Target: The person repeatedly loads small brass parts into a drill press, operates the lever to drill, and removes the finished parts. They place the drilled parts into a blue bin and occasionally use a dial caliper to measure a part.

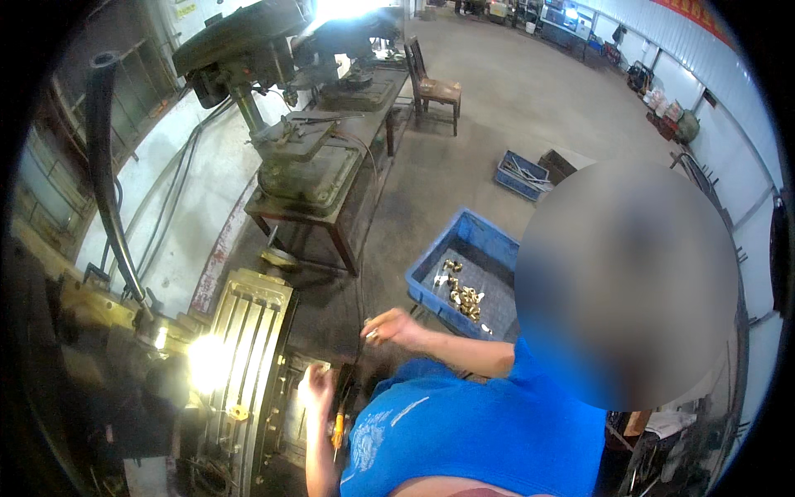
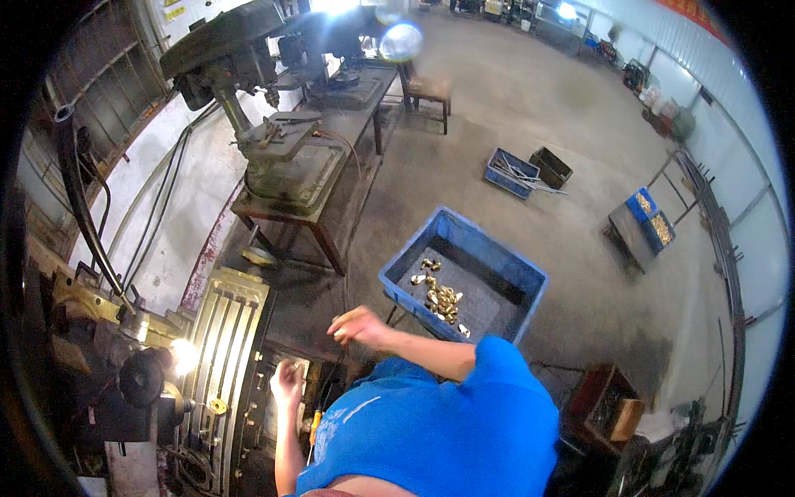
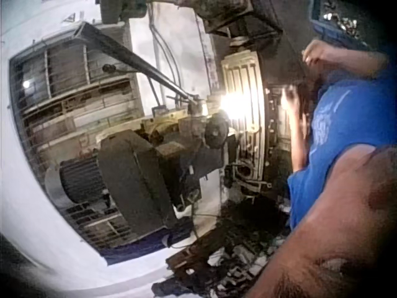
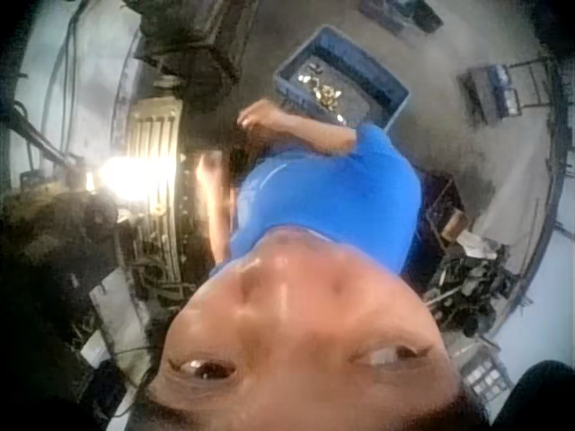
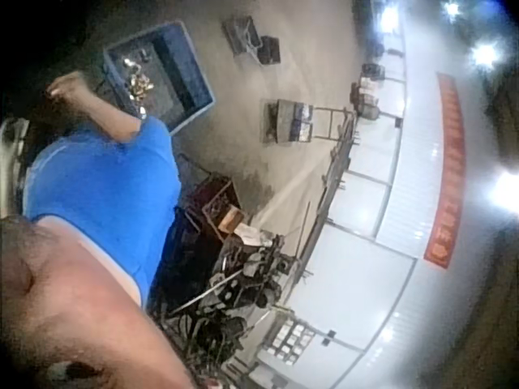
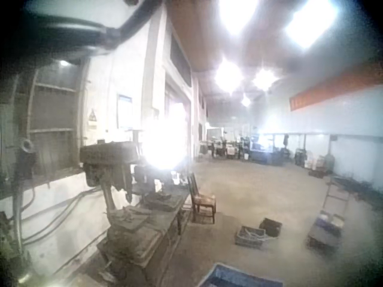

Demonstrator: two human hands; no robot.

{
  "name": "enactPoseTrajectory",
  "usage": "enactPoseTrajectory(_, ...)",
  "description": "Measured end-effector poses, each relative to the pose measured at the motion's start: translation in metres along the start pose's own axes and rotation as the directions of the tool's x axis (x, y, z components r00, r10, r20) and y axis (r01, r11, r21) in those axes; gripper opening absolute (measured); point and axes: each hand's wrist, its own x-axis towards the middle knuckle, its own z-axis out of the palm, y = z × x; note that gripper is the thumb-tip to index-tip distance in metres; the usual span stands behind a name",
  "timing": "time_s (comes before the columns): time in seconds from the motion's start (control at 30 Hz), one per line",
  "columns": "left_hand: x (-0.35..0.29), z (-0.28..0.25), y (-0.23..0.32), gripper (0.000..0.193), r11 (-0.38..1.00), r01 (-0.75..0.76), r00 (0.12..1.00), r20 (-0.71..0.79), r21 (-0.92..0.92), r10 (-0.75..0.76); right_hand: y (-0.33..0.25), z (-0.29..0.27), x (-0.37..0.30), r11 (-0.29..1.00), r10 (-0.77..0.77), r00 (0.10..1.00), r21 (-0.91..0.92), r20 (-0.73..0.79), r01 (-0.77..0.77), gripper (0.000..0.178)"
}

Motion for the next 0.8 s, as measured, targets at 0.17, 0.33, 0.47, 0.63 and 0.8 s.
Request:
enactPoseTrajectory(0.17, -0.08, -0.073, -0.086, 0.042, 0.796, 0.247, 0.94, 0.061, 0.552, -0.334, -0.01, -0.14, -0.038, 0.533, -0.503, 0.861, -0.811, -0.074, 0.242, 0.017)
enactPoseTrajectory(0.33, -0.141, -0.072, -0.094, 0.04, 0.689, 0.418, 0.701, 0.272, 0.593, -0.659, 0.008, -0.17, -0.057, 0.282, -0.074, 0.67, -0.66, -0.739, -0.697, 0.036)
enactPoseTrajectory(0.47, -0.146, -0.059, -0.068, 0.038, 0.656, 0.41, 0.734, 0.197, 0.634, -0.65, 0.013, -0.172, -0.06, 0.22, 0.011, 0.736, -0.716, -0.677, -0.662, 0.041)
enactPoseTrajectory(0.63, -0.138, -0.056, -0.067, 0.037, 0.613, 0.497, 0.666, 0.183, 0.614, -0.723, -0.003, -0.158, -0.043, 0.249, -0.481, 0.821, -0.946, -0.307, -0.208, 0.036)
enactPoseTrajectory(0.8, -0.145, -0.05, -0.069, 0.035, 0.626, 0.433, 0.738, 0.143, 0.648, -0.659, -0.01, -0.094, -0.006, 0.433, -0.441, 0.896, -0.863, 0.051, 0.262, 0.029)
